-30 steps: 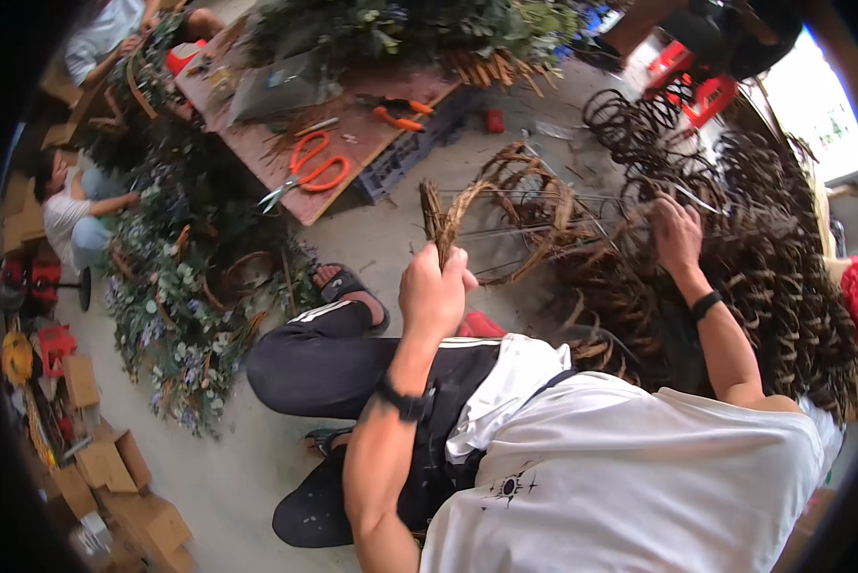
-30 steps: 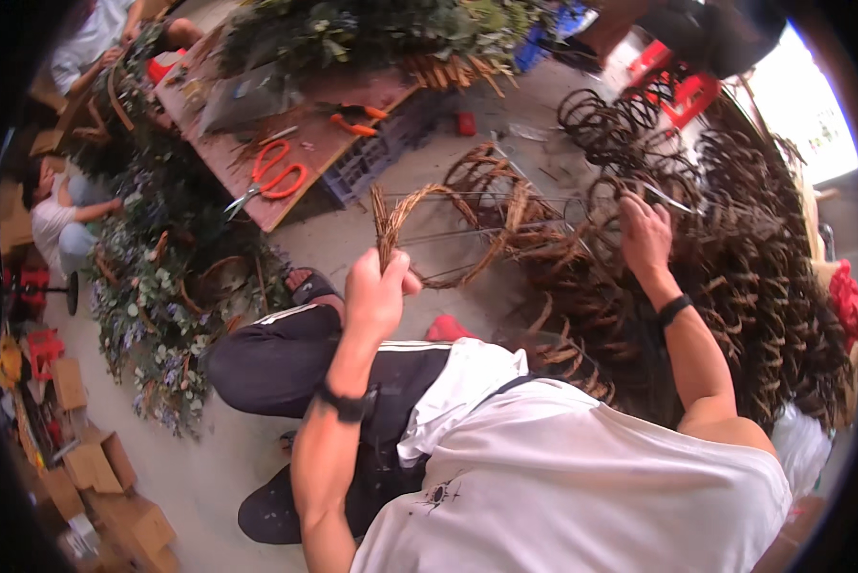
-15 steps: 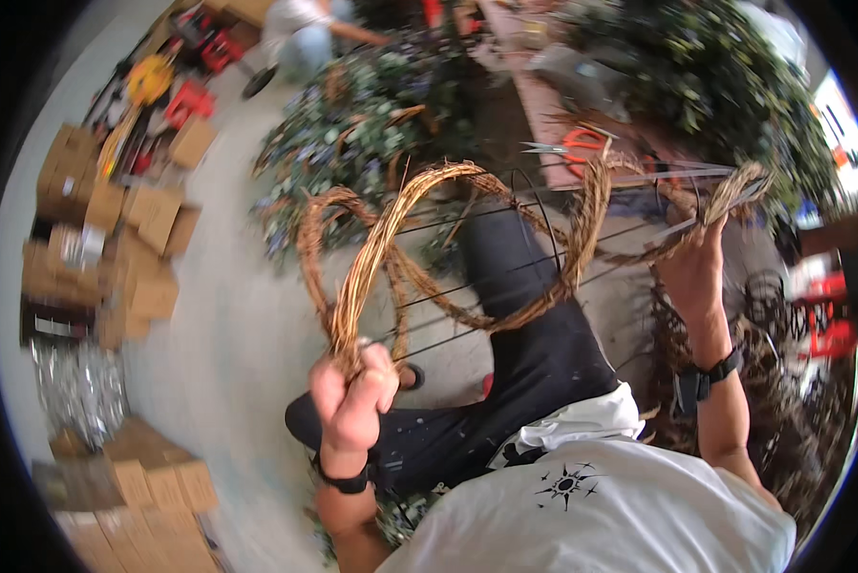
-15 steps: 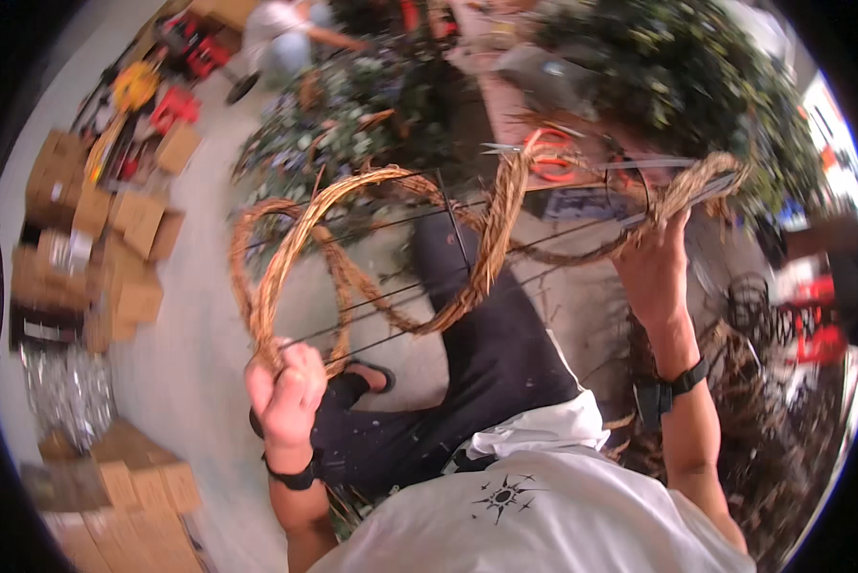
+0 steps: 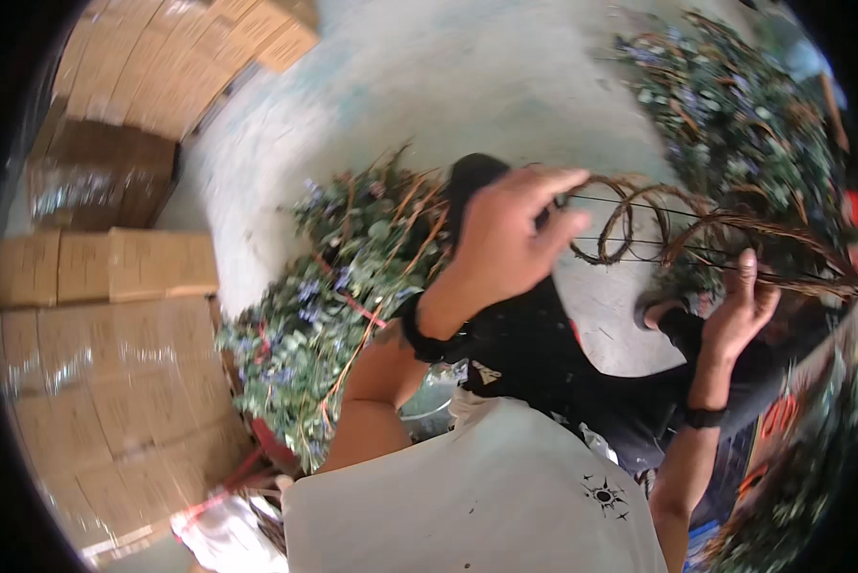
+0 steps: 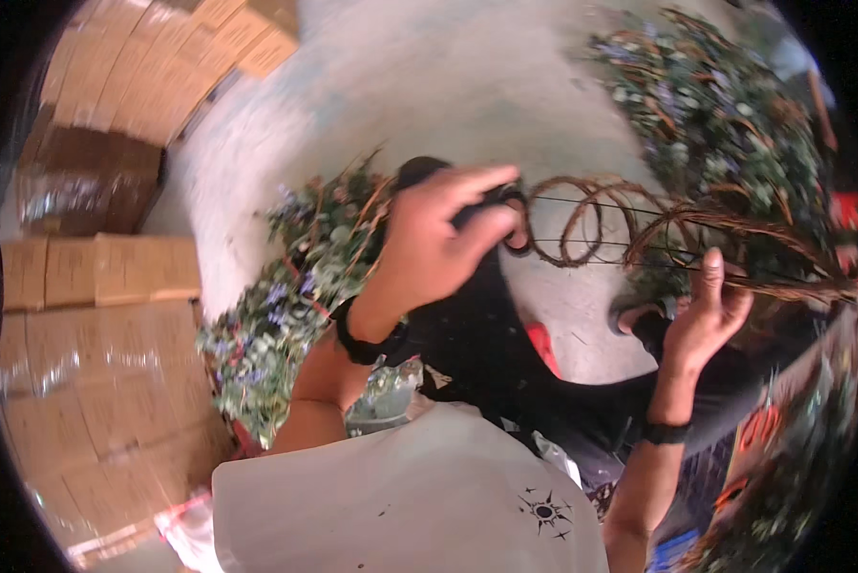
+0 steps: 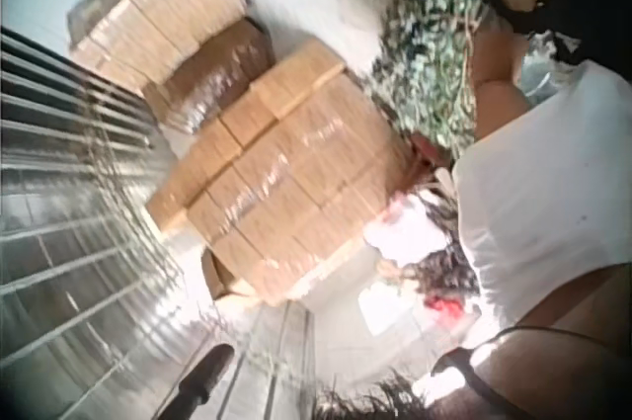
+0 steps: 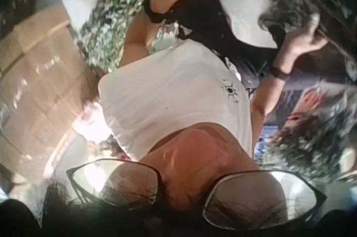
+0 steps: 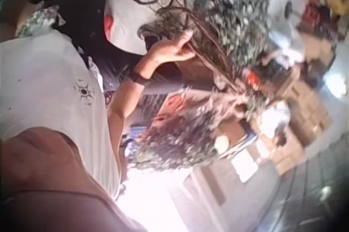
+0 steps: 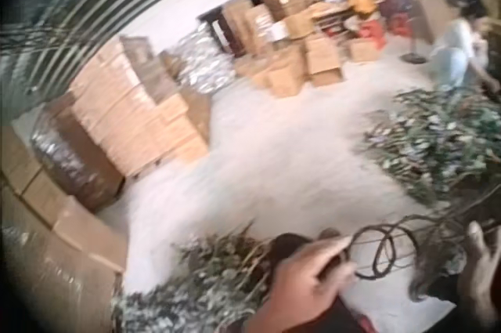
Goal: Assembling decorative artificial plants and wreaths using pinecones, branches, and faux leaves.
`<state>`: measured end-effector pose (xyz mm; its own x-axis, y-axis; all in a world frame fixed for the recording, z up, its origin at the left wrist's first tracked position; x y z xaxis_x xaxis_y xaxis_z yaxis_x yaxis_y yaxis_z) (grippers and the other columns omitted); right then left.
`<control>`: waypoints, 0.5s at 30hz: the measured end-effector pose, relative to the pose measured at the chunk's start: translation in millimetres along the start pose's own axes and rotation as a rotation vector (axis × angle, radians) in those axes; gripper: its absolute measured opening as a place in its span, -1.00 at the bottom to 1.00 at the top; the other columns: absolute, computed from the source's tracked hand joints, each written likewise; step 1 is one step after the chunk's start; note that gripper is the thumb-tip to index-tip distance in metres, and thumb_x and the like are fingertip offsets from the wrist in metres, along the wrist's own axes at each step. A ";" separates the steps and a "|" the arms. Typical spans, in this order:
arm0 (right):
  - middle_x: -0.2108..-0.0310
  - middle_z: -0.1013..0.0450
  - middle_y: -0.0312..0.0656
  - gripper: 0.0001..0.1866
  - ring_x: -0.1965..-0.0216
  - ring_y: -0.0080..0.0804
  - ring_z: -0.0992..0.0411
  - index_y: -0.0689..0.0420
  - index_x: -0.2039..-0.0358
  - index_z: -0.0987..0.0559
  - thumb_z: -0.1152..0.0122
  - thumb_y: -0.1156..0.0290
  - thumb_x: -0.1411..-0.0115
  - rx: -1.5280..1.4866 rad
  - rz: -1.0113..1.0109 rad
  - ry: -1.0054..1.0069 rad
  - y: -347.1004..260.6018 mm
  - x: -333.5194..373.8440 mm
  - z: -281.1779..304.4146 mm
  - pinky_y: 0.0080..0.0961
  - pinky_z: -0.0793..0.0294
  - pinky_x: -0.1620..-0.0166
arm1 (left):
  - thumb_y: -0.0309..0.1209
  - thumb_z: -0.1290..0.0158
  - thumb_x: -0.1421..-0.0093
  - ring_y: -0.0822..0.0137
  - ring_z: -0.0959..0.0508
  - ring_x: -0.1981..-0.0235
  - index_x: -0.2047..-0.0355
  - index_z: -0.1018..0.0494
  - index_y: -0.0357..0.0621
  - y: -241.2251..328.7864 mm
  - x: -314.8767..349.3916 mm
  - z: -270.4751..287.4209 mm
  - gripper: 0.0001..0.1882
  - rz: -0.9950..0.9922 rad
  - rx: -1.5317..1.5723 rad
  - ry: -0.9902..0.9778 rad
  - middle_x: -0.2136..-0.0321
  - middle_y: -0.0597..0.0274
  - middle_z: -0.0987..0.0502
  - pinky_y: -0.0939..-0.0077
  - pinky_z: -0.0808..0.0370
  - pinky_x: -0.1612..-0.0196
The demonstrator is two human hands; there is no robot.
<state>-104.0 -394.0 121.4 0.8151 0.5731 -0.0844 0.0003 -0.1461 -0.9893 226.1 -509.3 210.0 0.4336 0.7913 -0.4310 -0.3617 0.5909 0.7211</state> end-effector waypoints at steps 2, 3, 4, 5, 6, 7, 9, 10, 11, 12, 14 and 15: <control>0.35 -0.43 -0.37 -0.70 0.32 -0.59 -0.34 0.12 0.31 -0.50 -0.42 0.22 -0.30 0.148 -0.069 -0.071 85.4 -5.2 0.6 -0.54 -0.40 0.21 | -0.39 -0.21 -0.24 0.13 -0.69 0.13 -0.03 -0.59 -0.23 -30.0 25.5 63.5 -0.64 0.186 -0.224 0.239 0.11 0.01 -0.69 0.27 -0.60 0.09; 0.34 -0.44 -0.33 -0.69 0.30 -0.53 -0.32 0.17 0.29 -0.51 -0.40 0.21 -0.31 0.157 -0.148 -0.089 121.1 4.4 -3.3 -0.50 -0.39 0.15 | -0.38 -0.21 -0.24 0.11 -0.70 0.15 -0.01 -0.60 -0.23 -57.6 49.6 89.4 -0.65 0.326 -0.238 0.351 0.12 0.01 -0.69 0.28 -0.60 0.10; 0.31 -0.45 -0.31 -0.69 0.27 -0.47 -0.33 0.24 0.25 -0.52 -0.35 0.23 -0.35 0.223 -0.172 -0.175 143.8 19.8 -13.7 -0.44 -0.39 0.08 | -0.37 -0.22 -0.24 0.09 -0.70 0.18 0.00 -0.60 -0.22 -89.1 83.1 115.4 -0.66 0.456 -0.260 0.472 0.13 0.01 -0.69 0.29 -0.60 0.10; 0.27 -0.47 -0.29 -0.69 0.24 -0.46 -0.34 0.27 0.21 -0.53 -0.33 0.24 -0.37 0.305 -0.121 -0.284 149.2 32.9 -23.6 -0.44 -0.39 0.06 | -0.35 -0.21 -0.24 0.05 -0.70 0.22 0.03 -0.60 -0.23 -106.9 115.8 130.3 -0.67 0.511 -0.504 0.383 0.15 0.00 -0.69 0.28 -0.61 0.12; 0.24 -0.49 -0.28 -0.69 0.21 -0.45 -0.36 0.30 0.18 -0.53 -0.30 0.26 -0.38 0.391 -0.064 -0.380 149.8 45.9 -30.8 -0.45 -0.39 0.03 | -0.33 -0.21 -0.25 0.00 -0.70 0.26 0.05 -0.61 -0.24 -120.2 146.6 134.0 -0.69 0.560 -0.733 0.275 0.18 -0.02 -0.69 0.28 -0.61 0.14; 0.24 -0.49 -0.28 -0.69 0.21 -0.45 -0.36 0.30 0.18 -0.53 -0.30 0.26 -0.38 0.393 -0.070 -0.392 146.3 54.0 -34.0 -0.45 -0.39 0.03 | -0.33 -0.21 -0.25 0.00 -0.70 0.26 0.05 -0.61 -0.24 -124.7 171.7 129.2 -0.69 0.573 -0.737 0.276 0.18 -0.02 -0.69 0.28 -0.61 0.14; 0.15 -0.52 -0.25 -0.69 0.14 -0.47 -0.39 0.32 0.09 -0.54 -0.28 0.29 -0.40 0.299 -0.170 -0.487 141.2 63.9 -44.5 -0.49 -0.38 -0.04 | -0.36 -0.25 -0.19 -0.08 -0.63 0.13 0.05 -0.57 -0.24 -141.6 215.9 103.4 -0.66 0.775 -0.576 0.103 0.12 -0.02 -0.64 0.11 -0.56 0.01; 0.15 -0.52 -0.25 -0.69 0.14 -0.47 -0.39 0.32 0.09 -0.54 -0.28 0.29 -0.40 0.305 -0.170 -0.490 142.1 62.8 -43.5 -0.49 -0.38 -0.04 | -0.36 -0.25 -0.19 -0.08 -0.63 0.13 0.05 -0.57 -0.24 -146.8 220.7 92.9 -0.66 0.780 -0.571 0.103 0.12 -0.02 -0.64 0.11 -0.56 0.01; 0.12 -0.53 -0.25 -0.69 0.10 -0.47 -0.40 0.32 0.07 -0.54 -0.27 0.30 -0.40 0.271 -0.165 -0.483 142.1 60.6 -41.7 -0.50 -0.37 -0.07 | -0.36 -0.26 -0.16 -0.08 -0.61 0.07 -0.01 -0.54 -0.22 -146.9 218.7 77.3 -0.59 0.679 -0.651 0.077 0.07 0.00 -0.61 0.12 -0.54 -0.02; 0.09 -0.54 -0.24 -0.69 0.07 -0.48 -0.41 0.32 0.05 -0.54 -0.26 0.31 -0.41 0.237 -0.163 -0.477 141.6 58.9 -39.9 -0.51 -0.37 -0.09 | -0.36 -0.28 -0.13 -0.08 -0.58 0.01 -0.07 -0.50 -0.21 -146.5 217.9 61.7 -0.51 0.578 -0.730 0.050 0.02 0.01 -0.59 0.12 -0.53 -0.05; 0.08 -0.54 -0.26 -0.73 0.06 -0.50 -0.42 0.30 0.02 -0.54 -0.25 0.37 -0.41 0.254 -0.210 -0.504 147.5 59.0 -36.4 -0.54 -0.36 -0.11 | -0.37 -0.30 -0.08 -0.06 -0.53 -0.07 -0.13 -0.46 -0.18 -165.3 228.0 54.6 -0.42 0.585 -0.799 0.071 -0.04 0.02 -0.54 0.14 -0.49 -0.09; 0.09 -0.53 -0.26 -0.74 0.06 -0.50 -0.42 0.28 -0.01 -0.54 -0.24 0.40 -0.40 0.368 -0.141 -0.573 159.5 50.3 -22.2 -0.54 -0.36 -0.11 | -0.37 -0.29 -0.08 -0.10 -0.54 -0.05 -0.16 -0.44 -0.18 -183.3 233.8 42.9 -0.39 0.655 -0.790 -0.023 -0.04 -0.02 -0.54 0.09 -0.48 -0.08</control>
<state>-50.1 -406.4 -38.0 0.3874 0.9166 0.0988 -0.1951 0.1862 -0.9630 429.2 -439.4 0.3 -0.0320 0.9974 -0.0645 -0.9694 -0.0152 0.2448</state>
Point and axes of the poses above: each hand's wrist, its own x-axis away from the middle knuckle, its own z-axis out of the back of the hand, y = z × x, the point moved 7 cm from there along -x, towards the middle knuckle
